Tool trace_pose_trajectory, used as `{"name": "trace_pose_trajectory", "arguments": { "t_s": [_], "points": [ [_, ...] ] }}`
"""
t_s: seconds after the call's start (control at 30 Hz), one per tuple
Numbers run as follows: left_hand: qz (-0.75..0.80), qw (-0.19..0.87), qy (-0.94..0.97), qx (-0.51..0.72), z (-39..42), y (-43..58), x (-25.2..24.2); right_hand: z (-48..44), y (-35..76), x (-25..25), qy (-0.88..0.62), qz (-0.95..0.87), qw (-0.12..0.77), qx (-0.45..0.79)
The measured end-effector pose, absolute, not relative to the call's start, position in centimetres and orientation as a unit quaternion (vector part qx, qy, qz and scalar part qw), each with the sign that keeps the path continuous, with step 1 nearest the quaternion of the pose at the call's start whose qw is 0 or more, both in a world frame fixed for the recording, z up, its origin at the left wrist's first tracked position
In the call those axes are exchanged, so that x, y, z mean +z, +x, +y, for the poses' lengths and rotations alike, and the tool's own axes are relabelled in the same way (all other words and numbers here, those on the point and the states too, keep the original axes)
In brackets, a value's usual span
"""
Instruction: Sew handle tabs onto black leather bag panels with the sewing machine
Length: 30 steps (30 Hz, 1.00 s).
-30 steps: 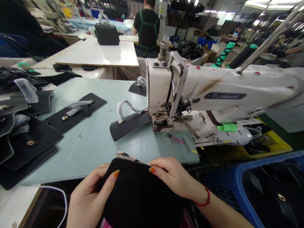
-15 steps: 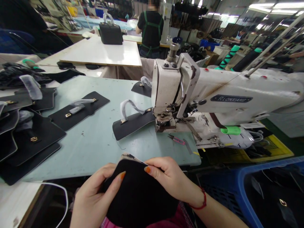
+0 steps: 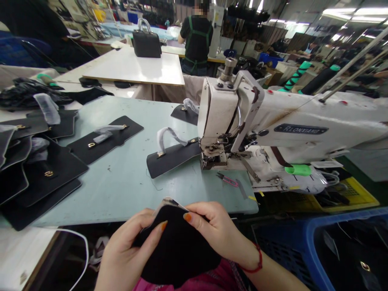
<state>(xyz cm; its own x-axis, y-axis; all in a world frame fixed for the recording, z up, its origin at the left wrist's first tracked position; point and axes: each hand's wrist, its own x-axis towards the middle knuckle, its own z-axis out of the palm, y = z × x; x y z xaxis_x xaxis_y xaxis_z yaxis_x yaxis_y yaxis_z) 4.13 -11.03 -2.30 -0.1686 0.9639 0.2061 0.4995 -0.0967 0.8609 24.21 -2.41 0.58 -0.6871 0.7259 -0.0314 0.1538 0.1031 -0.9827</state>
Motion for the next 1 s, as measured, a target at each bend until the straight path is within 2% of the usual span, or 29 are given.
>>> {"name": "trace_pose_trajectory", "arguments": {
  "t_s": [0.47,1.0],
  "points": [
    [0.625,0.347,0.522,0.465,-10.3,4.5,-1.6,-2.7,24.6,-0.1,-0.322,-0.696,0.259,0.588],
    [0.584,0.344,0.575,0.459,-10.1,5.0,-1.3,-3.0,23.2,0.0,-0.318,-0.68,0.294,0.592]
  ]
}}
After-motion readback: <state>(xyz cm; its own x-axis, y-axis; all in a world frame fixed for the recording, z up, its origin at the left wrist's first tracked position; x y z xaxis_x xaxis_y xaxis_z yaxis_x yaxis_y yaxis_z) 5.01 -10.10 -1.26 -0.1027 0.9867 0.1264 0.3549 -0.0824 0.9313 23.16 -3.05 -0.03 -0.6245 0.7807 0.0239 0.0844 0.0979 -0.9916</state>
